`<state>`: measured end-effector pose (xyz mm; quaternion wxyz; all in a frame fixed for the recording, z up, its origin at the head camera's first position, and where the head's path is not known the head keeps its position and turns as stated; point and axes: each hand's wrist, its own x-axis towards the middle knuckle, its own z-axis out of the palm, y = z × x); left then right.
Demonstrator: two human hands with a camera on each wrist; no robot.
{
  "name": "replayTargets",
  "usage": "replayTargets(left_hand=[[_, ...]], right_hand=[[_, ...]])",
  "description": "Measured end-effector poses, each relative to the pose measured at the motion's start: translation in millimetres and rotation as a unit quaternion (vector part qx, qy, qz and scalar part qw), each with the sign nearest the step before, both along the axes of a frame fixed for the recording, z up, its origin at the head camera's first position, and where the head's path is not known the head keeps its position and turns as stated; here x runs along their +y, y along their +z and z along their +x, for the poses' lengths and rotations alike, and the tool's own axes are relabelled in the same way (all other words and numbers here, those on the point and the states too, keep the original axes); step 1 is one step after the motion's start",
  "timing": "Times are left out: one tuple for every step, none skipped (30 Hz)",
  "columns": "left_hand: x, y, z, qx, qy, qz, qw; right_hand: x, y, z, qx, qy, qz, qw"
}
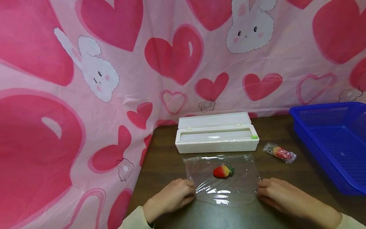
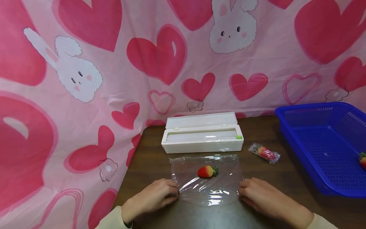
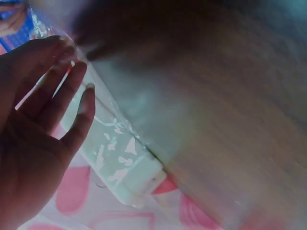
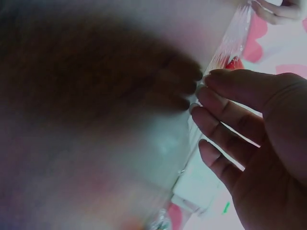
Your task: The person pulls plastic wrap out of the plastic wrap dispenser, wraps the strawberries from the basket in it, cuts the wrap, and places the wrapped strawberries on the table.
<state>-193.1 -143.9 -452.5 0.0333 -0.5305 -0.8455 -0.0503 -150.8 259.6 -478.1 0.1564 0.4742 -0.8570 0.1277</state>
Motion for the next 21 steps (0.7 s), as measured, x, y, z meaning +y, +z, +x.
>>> replayTargets(left_hand=[[-0.9,-0.8,-1.5,-0.02,0.006,0.01,0.9997],[-1.9,-1.2,-3.2,-0.044,0.014,0.021,0.9987],[-3.1,-1.6,-4.8,-0.07,0.022,0.033,0.9967],[-4.3,-1.8,-6.4,-0.093,0.031,0.045,0.9942],[-5.5,-1.7,-7.6,-0.118,0.04,0.056,0.9906],[-6.6,-1.5,-8.8,-0.141,0.05,0.068,0.9864],[-7.7,-1.4,-9.7,-0.16,0.06,0.079,0.9821],[-8.5,-1.2,-10.6,-0.175,0.069,0.09,0.9779],[-9.2,-0.9,-11.4,-0.191,0.08,0.101,0.9731],[-9.6,-0.4,-12.1,-0.204,0.089,0.113,0.9684],[-9.8,0.0,-13.0,-0.216,0.097,0.124,0.9637],[-9.9,0.4,-14.0,-0.224,0.104,0.136,0.9595],[-9.7,1.0,-15.0,-0.231,0.112,0.146,0.9555],[-9.1,1.7,-16.2,-0.235,0.117,0.155,0.9525],[-8.5,2.4,-17.4,-0.239,0.123,0.163,0.9495],[-7.6,3.2,-18.7,-0.238,0.127,0.169,0.948],[-6.6,3.8,-20.3,-0.237,0.132,0.174,0.9467],[-5.5,4.4,-21.8,-0.234,0.137,0.178,0.9459],[-4.3,5.0,-23.3,-0.231,0.142,0.181,0.9453],[-3.0,5.5,-25.0,-0.226,0.146,0.185,0.9454],[-1.8,5.7,-26.6,-0.221,0.151,0.188,0.945]], right_hand=[[1.0,-0.6,-0.4,-0.009,-0.004,-0.012,0.9999],[2.0,-1.1,-0.8,-0.019,-0.008,-0.024,0.9995],[3.1,-1.6,-1.3,-0.032,-0.012,-0.036,0.9987],[4.1,-1.9,-1.8,-0.049,-0.017,-0.049,0.9975],[5.0,-1.9,-2.5,-0.071,-0.02,-0.061,0.9954],[5.7,-1.7,-3.0,-0.09,-0.027,-0.072,0.9929],[6.2,-1.4,-3.3,-0.112,-0.034,-0.083,0.9897],[6.8,-0.8,-3.6,-0.13,-0.039,-0.09,0.9867],[7.1,-0.2,-4.2,-0.147,-0.045,-0.096,0.9835],[7.1,0.7,-4.7,-0.158,-0.049,-0.102,0.9809],[7.1,2.0,-5.3,-0.167,-0.053,-0.107,0.9787],[7.1,3.3,-5.8,-0.169,-0.059,-0.112,0.9775],[7.0,4.6,-7.0,-0.168,-0.063,-0.116,0.9769],[6.7,6.1,-8.2,-0.164,-0.068,-0.119,0.9768],[6.5,7.8,-9.6,-0.164,-0.075,-0.123,0.9759],[5.9,9.7,-11.3,-0.162,-0.08,-0.128,0.9752],[5.4,11.7,-13.1,-0.16,-0.087,-0.134,0.9741],[4.9,13.3,-15.1,-0.16,-0.094,-0.141,0.9725],[4.1,14.7,-17.2,-0.159,-0.101,-0.15,0.9707],[3.6,16.0,-19.2,-0.161,-0.108,-0.158,0.9682],[3.3,17.1,-21.2,-0.161,-0.116,-0.167,0.9658]])
